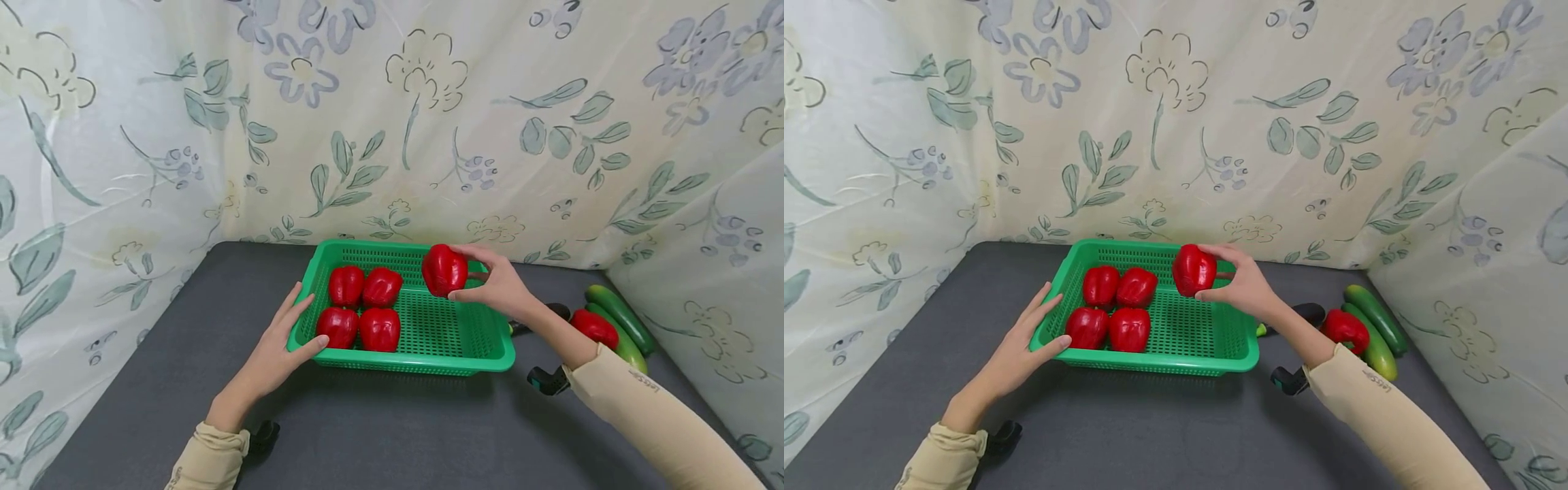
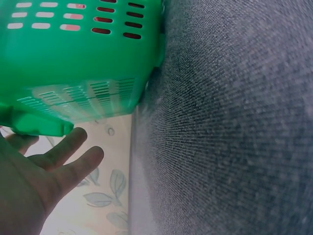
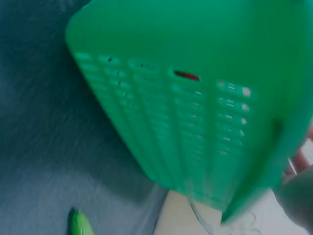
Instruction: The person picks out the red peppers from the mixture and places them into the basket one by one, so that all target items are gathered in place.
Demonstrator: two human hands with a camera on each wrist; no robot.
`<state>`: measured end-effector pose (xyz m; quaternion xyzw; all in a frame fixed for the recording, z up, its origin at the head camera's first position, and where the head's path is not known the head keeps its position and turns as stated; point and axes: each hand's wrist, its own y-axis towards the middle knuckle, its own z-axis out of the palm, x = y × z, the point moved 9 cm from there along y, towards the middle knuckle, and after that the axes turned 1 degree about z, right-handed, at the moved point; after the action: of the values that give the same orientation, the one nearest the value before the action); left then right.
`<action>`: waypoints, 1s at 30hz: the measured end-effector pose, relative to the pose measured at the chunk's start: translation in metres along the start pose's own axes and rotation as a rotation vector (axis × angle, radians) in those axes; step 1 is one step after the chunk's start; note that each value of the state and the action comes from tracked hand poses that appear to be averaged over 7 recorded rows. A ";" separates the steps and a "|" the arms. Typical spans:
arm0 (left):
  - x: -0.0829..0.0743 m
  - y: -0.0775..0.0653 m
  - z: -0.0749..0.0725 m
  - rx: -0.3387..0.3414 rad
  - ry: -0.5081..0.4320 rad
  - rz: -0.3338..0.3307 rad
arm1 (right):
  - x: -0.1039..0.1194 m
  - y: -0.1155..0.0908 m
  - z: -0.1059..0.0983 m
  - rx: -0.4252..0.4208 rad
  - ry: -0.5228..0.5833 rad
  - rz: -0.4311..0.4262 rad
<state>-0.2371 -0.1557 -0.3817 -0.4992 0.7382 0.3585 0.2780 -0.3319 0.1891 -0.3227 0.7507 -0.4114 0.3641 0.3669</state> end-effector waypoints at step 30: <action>-0.007 -0.006 0.002 -0.006 -0.012 -0.016 | -0.037 0.020 0.058 0.198 -0.187 0.178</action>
<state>-0.2290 -0.1518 -0.3784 -0.5039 0.7315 0.3612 0.2838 -0.3500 0.1448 -0.3766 0.7746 -0.4707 0.3622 0.2175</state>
